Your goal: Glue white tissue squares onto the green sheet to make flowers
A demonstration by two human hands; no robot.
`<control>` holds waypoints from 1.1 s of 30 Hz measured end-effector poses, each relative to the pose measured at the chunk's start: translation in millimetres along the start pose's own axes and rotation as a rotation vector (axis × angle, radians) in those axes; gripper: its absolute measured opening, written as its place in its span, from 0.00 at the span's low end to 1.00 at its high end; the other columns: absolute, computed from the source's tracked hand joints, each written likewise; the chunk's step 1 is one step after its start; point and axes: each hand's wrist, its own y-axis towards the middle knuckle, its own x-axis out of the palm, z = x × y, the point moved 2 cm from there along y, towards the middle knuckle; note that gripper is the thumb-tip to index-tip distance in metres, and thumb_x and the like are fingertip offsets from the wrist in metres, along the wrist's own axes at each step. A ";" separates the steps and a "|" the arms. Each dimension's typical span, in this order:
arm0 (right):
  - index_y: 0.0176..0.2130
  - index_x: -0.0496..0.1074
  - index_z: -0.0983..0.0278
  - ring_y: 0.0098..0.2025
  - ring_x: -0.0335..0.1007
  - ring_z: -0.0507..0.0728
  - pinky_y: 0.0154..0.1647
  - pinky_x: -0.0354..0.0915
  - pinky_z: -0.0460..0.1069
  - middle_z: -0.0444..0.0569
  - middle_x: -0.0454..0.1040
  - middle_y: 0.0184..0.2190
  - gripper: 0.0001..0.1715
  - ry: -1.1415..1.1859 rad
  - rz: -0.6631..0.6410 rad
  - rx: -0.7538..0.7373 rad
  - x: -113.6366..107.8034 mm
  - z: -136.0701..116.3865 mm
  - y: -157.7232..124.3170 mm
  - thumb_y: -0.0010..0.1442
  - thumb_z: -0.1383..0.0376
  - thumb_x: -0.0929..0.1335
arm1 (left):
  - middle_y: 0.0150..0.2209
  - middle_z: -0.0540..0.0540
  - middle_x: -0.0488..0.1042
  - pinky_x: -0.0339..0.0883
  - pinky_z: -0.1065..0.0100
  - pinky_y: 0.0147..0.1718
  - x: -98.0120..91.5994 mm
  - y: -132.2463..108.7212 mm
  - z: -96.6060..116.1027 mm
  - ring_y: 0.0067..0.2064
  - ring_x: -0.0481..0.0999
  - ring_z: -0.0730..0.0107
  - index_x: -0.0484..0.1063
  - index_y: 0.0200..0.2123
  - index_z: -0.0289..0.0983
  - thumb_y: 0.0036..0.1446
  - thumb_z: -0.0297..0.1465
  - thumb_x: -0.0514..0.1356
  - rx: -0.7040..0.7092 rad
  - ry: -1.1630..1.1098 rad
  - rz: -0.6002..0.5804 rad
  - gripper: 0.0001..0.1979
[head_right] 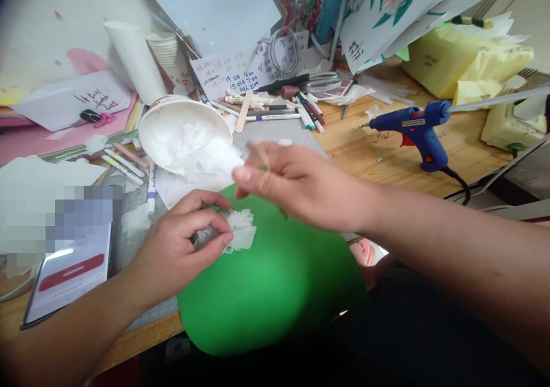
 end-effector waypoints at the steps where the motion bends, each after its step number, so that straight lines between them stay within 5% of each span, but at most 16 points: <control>1: 0.31 0.74 0.63 0.31 0.68 0.51 0.31 0.64 0.46 0.47 0.71 0.30 0.22 0.025 0.083 -0.010 -5.1 -1.8 -5.0 0.67 0.60 0.57 | 0.42 0.46 0.69 0.67 0.63 0.45 0.0 -0.1 0.1 0.43 0.72 0.67 0.72 0.26 0.37 0.53 0.27 0.58 -0.004 0.001 0.005 0.05; 4: 0.32 0.72 0.62 0.24 0.66 0.48 0.23 0.62 0.43 0.43 0.69 0.23 0.20 0.043 0.201 -0.006 -7.4 -4.3 -21.1 0.67 0.59 0.57 | 0.41 0.47 0.69 0.67 0.64 0.45 -0.2 -0.7 0.8 0.42 0.72 0.68 0.72 0.25 0.37 0.52 0.27 0.58 -0.015 0.008 0.016 0.05; 8: 0.35 0.72 0.64 0.26 0.70 0.50 0.23 0.65 0.44 0.45 0.73 0.25 0.10 0.083 0.124 -0.026 9.2 2.4 -36.6 0.63 0.62 0.64 | 0.41 0.47 0.70 0.67 0.65 0.45 -0.4 -0.5 1.9 0.42 0.72 0.68 0.72 0.25 0.36 0.52 0.26 0.59 -0.008 0.016 0.024 0.05; 16: 0.36 0.72 0.65 0.29 0.73 0.50 0.28 0.68 0.43 0.46 0.77 0.29 0.05 0.045 0.108 -0.133 20.9 12.5 -39.2 0.61 0.67 0.66 | 0.41 0.47 0.69 0.67 0.66 0.44 -0.2 -0.8 -1.0 0.42 0.72 0.69 0.72 0.25 0.36 0.52 0.26 0.58 0.004 0.028 0.018 0.05; 33: 0.40 0.72 0.68 0.33 0.73 0.52 0.33 0.68 0.44 0.54 0.77 0.32 0.07 -0.089 0.014 -0.311 37.5 16.2 -37.3 0.62 0.70 0.65 | 0.43 0.47 0.69 0.66 0.67 0.45 1.3 -4.2 -3.3 0.44 0.71 0.68 0.70 0.28 0.38 0.49 0.28 0.61 0.034 0.018 -0.018 0.01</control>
